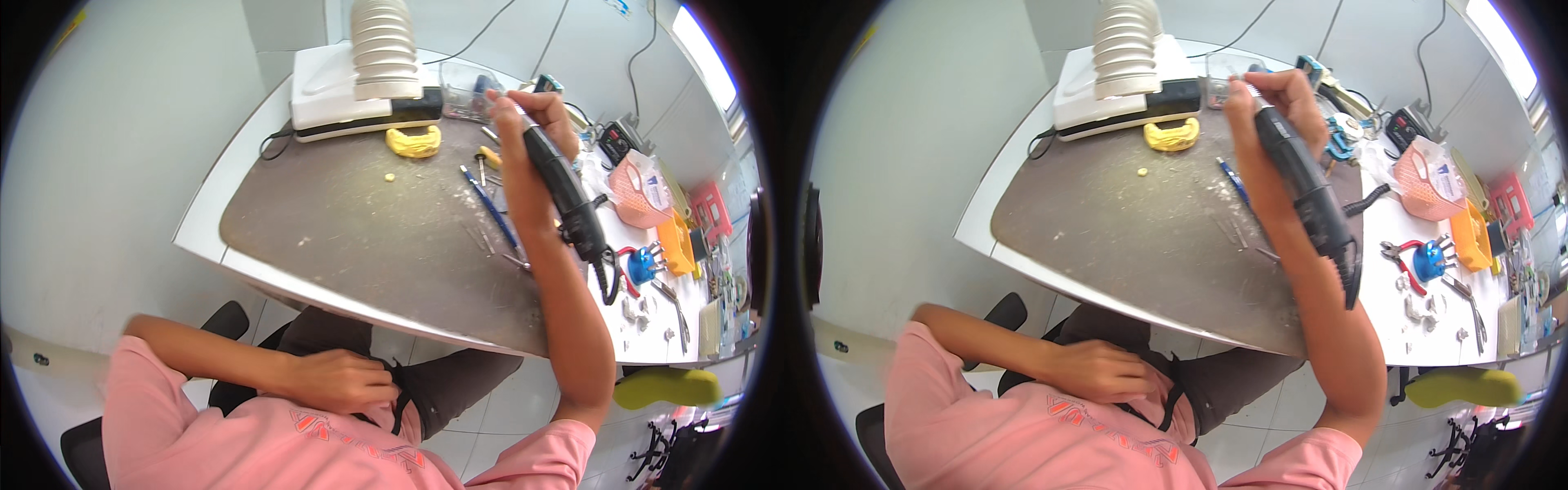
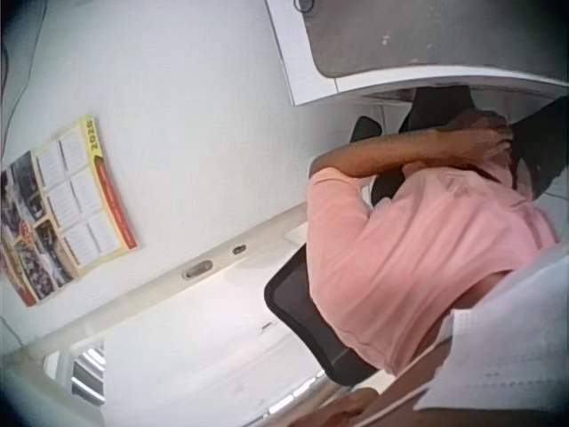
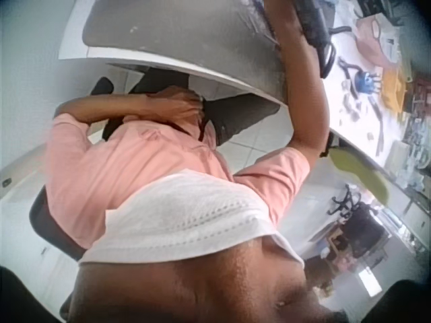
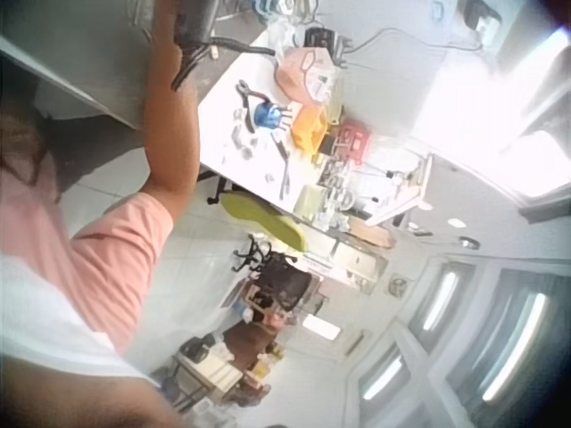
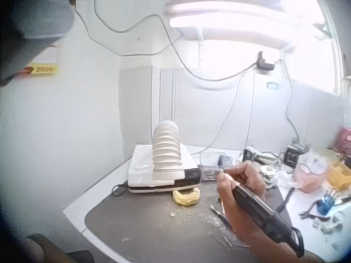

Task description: The person shapes a small dental component by hand using a rotary tool, then fits it into a dental model and continues shaping it with a handheld tool.

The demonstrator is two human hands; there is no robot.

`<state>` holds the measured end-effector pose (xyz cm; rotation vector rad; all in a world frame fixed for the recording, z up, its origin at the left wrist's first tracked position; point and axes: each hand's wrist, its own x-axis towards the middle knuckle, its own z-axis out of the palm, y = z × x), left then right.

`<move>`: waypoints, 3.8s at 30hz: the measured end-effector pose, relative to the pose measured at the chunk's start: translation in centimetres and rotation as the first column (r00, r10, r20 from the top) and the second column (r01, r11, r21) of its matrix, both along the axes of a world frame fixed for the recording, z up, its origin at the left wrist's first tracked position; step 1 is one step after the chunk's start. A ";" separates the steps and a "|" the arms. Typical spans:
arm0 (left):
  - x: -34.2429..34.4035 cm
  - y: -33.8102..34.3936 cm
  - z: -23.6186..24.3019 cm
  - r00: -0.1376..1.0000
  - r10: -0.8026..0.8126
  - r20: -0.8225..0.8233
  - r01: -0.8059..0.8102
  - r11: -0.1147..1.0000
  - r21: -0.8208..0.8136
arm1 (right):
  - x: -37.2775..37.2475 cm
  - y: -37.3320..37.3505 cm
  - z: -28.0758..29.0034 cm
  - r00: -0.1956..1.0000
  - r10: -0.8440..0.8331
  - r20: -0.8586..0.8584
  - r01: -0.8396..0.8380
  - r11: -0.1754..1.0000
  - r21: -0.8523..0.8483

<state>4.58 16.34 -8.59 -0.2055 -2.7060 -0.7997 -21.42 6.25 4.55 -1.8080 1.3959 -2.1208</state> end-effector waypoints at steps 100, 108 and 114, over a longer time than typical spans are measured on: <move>-1.8 -18.8 8.3 0.808 0.559 -0.186 -0.563 0.826 0.036 | 4.8 1.7 -4.5 0.991 0.133 -0.016 -0.117 0.916 0.384; -1.8 -17.1 10.6 0.810 0.582 -0.070 -0.527 0.776 0.346 | 5.3 2.0 -2.6 0.975 0.140 0.173 -0.199 0.896 0.397; -2.0 -17.4 9.3 0.823 0.568 0.009 -0.477 0.682 0.554 | 5.2 2.1 -3.1 0.967 0.159 0.201 -0.234 0.867 0.440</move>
